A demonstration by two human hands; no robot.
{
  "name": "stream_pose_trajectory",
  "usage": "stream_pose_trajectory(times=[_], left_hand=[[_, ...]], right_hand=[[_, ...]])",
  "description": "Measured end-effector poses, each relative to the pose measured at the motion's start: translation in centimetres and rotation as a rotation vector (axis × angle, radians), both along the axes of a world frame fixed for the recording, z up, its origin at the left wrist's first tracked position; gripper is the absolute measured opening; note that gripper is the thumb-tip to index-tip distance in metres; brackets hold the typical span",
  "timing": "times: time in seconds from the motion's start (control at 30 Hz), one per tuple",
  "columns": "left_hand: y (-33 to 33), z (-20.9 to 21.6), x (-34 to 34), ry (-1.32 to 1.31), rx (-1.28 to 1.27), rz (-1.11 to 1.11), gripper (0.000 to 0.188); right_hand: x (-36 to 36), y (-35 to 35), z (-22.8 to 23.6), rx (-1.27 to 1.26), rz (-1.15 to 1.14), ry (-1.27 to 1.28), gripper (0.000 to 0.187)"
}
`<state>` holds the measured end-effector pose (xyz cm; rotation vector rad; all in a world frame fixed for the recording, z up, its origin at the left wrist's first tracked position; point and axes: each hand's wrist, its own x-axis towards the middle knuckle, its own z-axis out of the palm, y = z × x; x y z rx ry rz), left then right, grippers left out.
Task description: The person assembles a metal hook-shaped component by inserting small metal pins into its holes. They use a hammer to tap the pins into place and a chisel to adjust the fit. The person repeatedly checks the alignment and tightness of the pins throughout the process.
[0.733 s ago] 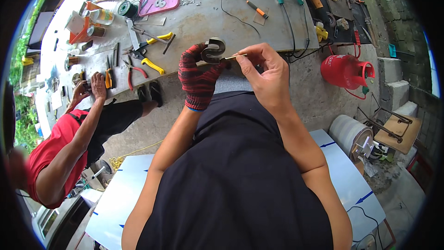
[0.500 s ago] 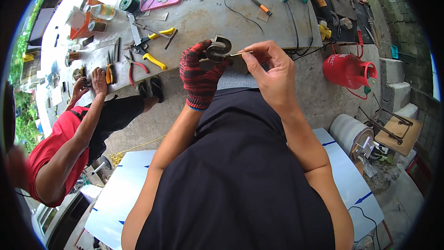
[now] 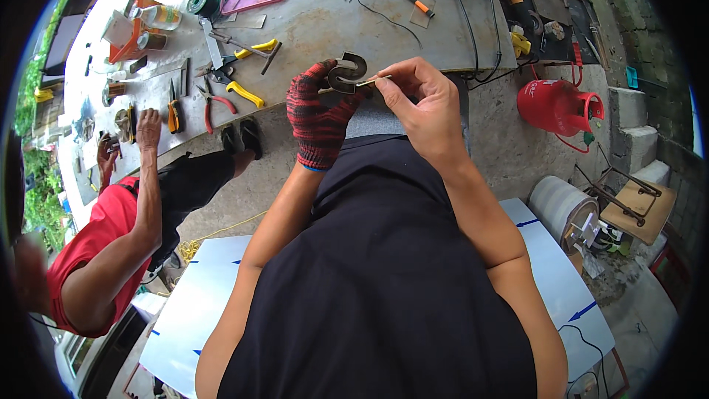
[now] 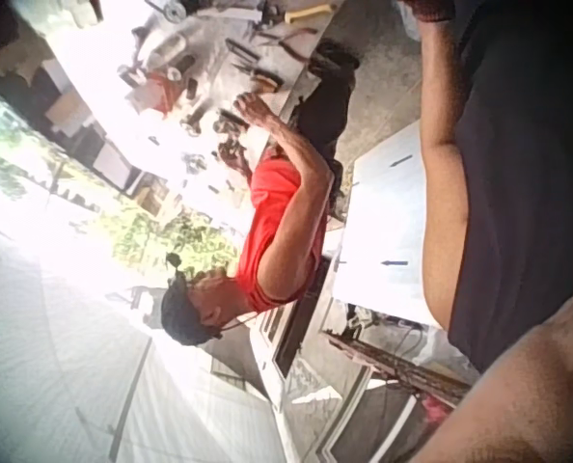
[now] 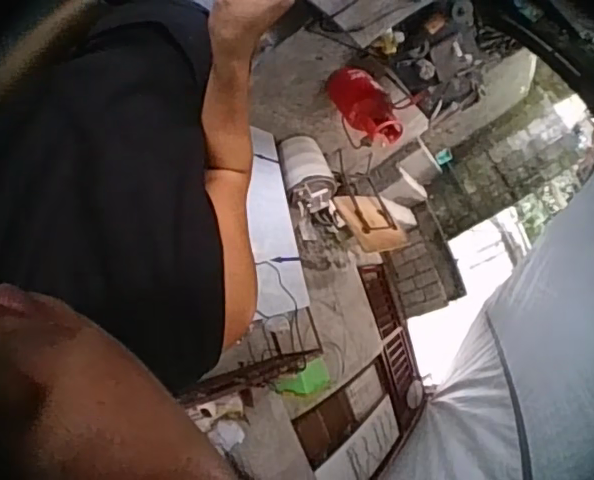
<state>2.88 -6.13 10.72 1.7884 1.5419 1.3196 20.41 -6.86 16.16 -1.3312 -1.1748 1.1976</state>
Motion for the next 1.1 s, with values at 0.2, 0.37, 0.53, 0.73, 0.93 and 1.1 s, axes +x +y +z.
stream_pose_trajectory(times=[0.2, 0.37, 0.53, 0.73, 0.93, 1.1], left_hand=[[0.2, -2.0, -0.5, 0.035, 0.008, -0.009, 0.061], [2.0, -6.5, -1.6, 0.146, 0.058, -0.06, 0.059], [1.8, -6.7, -0.8, -0.279, -0.078, -0.083, 0.059], [0.7, -4.6, -0.5, -0.323, -0.167, -0.068, 0.058], [0.6, -3.9, -0.2, -0.333, -0.076, -0.038, 0.058], [0.9, -4.0, -0.3, -0.327, -0.003, -0.008, 0.052]], right_hand=[[-0.3, 0.2, -0.9, 0.024, -0.004, -0.042, 0.007], [-1.2, 1.2, -3.2, 0.064, 0.082, -0.315, 0.011], [-1.5, 1.5, -3.7, 0.28, 0.112, -0.402, 0.014], [-1.8, 1.7, -2.5, 0.538, 0.119, -0.577, 0.021], [-1.9, 1.7, -1.6, 0.604, 0.146, -0.638, 0.021], [-2.1, 1.6, -1.1, 0.607, 0.166, -0.64, 0.02]])
